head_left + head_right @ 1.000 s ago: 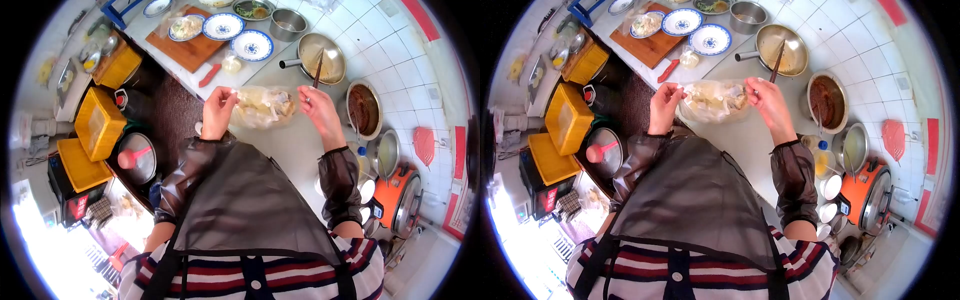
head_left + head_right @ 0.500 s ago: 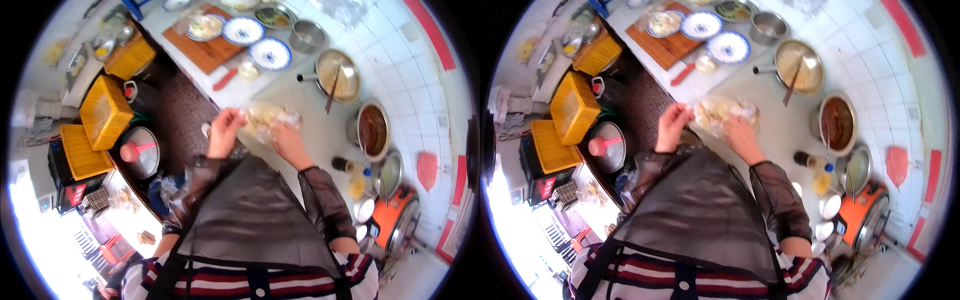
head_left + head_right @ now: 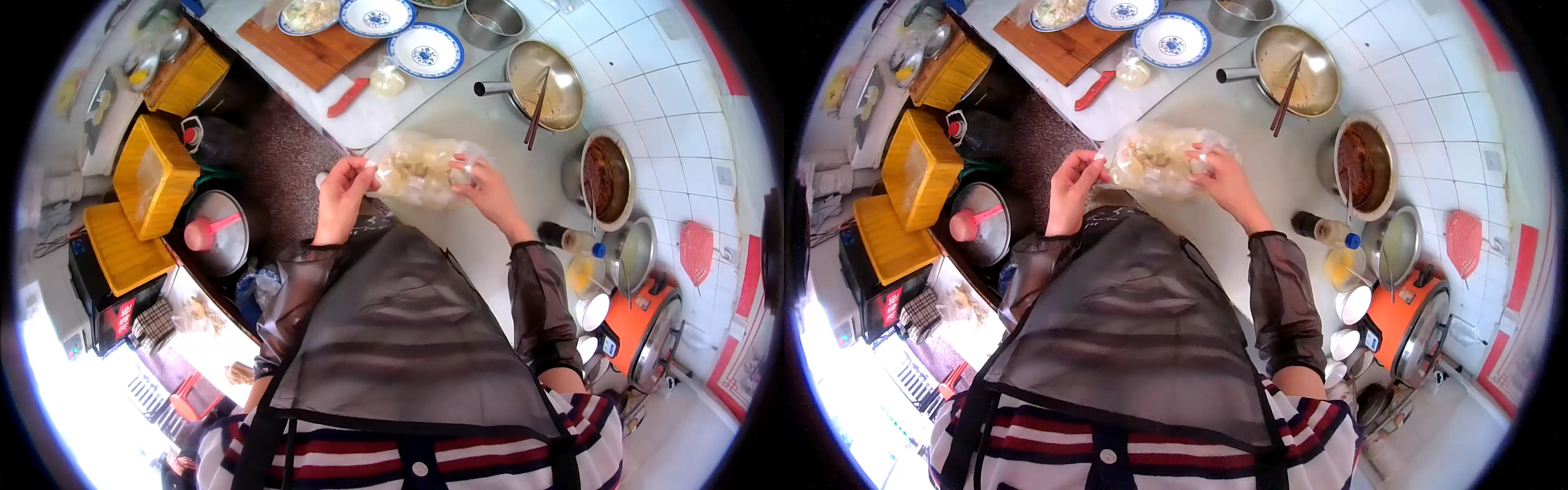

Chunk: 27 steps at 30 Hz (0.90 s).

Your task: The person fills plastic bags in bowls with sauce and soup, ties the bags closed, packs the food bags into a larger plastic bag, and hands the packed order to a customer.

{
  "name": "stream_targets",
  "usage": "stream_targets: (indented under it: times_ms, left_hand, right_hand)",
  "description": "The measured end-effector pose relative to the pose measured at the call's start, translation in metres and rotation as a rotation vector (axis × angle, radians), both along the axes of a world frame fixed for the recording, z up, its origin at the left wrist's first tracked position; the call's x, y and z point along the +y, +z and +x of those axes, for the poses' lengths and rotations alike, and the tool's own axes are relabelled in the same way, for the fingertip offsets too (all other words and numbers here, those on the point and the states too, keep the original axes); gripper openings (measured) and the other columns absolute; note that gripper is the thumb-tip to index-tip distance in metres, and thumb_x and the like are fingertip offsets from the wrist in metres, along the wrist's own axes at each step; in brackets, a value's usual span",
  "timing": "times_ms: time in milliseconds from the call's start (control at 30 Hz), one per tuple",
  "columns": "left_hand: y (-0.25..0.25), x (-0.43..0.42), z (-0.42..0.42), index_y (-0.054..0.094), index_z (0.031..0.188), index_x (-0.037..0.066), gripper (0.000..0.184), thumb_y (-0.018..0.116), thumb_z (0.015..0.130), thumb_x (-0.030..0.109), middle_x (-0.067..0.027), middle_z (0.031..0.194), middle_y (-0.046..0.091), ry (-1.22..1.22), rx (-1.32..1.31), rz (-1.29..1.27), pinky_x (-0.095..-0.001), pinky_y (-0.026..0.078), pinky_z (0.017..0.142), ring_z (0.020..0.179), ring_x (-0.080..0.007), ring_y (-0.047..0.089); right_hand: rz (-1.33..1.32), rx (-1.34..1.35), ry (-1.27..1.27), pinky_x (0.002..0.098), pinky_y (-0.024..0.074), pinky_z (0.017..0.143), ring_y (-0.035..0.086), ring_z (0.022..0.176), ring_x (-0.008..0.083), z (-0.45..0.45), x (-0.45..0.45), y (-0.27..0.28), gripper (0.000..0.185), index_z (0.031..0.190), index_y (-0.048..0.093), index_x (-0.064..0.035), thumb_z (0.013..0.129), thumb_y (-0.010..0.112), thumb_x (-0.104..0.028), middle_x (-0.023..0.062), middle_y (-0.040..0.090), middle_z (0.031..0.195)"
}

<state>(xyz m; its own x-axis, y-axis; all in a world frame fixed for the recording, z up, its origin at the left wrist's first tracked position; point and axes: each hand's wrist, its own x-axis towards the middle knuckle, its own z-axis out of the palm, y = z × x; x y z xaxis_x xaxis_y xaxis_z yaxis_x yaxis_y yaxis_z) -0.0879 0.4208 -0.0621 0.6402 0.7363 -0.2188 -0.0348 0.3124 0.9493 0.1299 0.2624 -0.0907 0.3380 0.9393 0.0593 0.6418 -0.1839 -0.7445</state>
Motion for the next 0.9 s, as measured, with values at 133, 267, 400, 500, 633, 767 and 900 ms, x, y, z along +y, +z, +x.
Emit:
stream_targets:
  times_ms: [133,267,400,500,633,767,900]
  left_hand:
    - [-0.002,-0.006,0.000,0.055,0.094,0.000,0.009,0.056,0.090,0.007,-0.0006,0.078,0.056,0.014,-0.013,-0.037,-0.0199,0.043,0.069,0.072,-0.0067,0.054]
    - [0.000,-0.012,0.001,0.055,0.094,0.000,0.008,0.056,0.089,0.007,-0.0003,0.078,0.055,0.048,-0.021,-0.094,-0.0201,0.042,0.068,0.072,-0.0069,0.053]
    - [0.003,-0.016,0.007,0.055,0.093,0.000,0.008,0.056,0.089,0.007,-0.0007,0.078,0.055,0.074,-0.026,-0.118,-0.0204,0.042,0.067,0.072,-0.0071,0.053]
    - [0.005,-0.018,0.009,0.055,0.093,0.000,0.008,0.056,0.089,0.007,-0.0009,0.078,0.056,0.085,-0.032,-0.106,-0.0206,0.042,0.067,0.072,-0.0072,0.053]
    - [0.005,-0.020,0.010,0.055,0.094,0.000,0.008,0.055,0.090,0.007,-0.0013,0.078,0.056,0.117,-0.014,-0.109,-0.0206,0.042,0.068,0.072,-0.0073,0.053]
    - [0.001,-0.022,0.007,0.055,0.094,0.000,0.008,0.055,0.090,0.007,-0.0018,0.078,0.056,0.145,-0.043,-0.128,-0.0204,0.042,0.068,0.072,-0.0075,0.053]
    - [0.003,-0.023,0.008,0.055,0.094,0.000,0.008,0.055,0.090,0.007,-0.0018,0.079,0.056,0.147,-0.028,-0.111,-0.0202,0.042,0.068,0.073,-0.0074,0.053]
  right_hand:
    - [-0.222,0.514,-0.402,0.0253,0.0438,0.063,0.053,0.070,0.0078,0.012,-0.023,0.027,0.029,0.103,0.064,-0.0058,0.076,0.068,-0.013,0.0005,0.062,0.089]
    - [-0.172,0.643,-0.572,0.0260,0.0438,0.062,0.054,0.068,0.0106,0.012,-0.045,0.055,0.023,0.098,0.062,-0.0042,0.078,0.067,-0.015,0.0030,0.060,0.082]
    - [-0.115,-0.276,-0.601,0.0292,0.0453,0.065,0.057,0.072,0.0199,-0.022,-0.035,0.080,0.016,0.092,0.060,-0.0040,0.081,0.064,-0.014,0.0071,0.058,0.083]
    - [0.206,-0.227,-0.316,0.0355,0.0465,0.070,0.057,0.081,0.0274,-0.052,-0.006,0.089,0.014,0.092,0.059,-0.0043,0.078,0.061,-0.007,0.0104,0.058,0.091]
    - [-0.089,-0.318,-0.060,0.0371,0.0461,0.078,0.053,0.093,0.0278,-0.049,0.009,0.023,0.026,0.095,0.061,-0.0064,0.069,0.064,-0.002,0.0101,0.057,0.093]
    - [-0.186,-0.371,0.011,0.0361,0.0459,0.080,0.051,0.098,0.0274,-0.045,0.001,-0.004,0.028,0.096,0.062,-0.0082,0.069,0.066,-0.005,0.0080,0.056,0.095]
    - [-0.173,-0.339,-0.035,0.0368,0.0451,0.082,0.050,0.097,0.0283,-0.042,-0.003,-0.013,0.031,0.099,0.062,-0.0089,0.069,0.067,-0.006,0.0076,0.055,0.096]
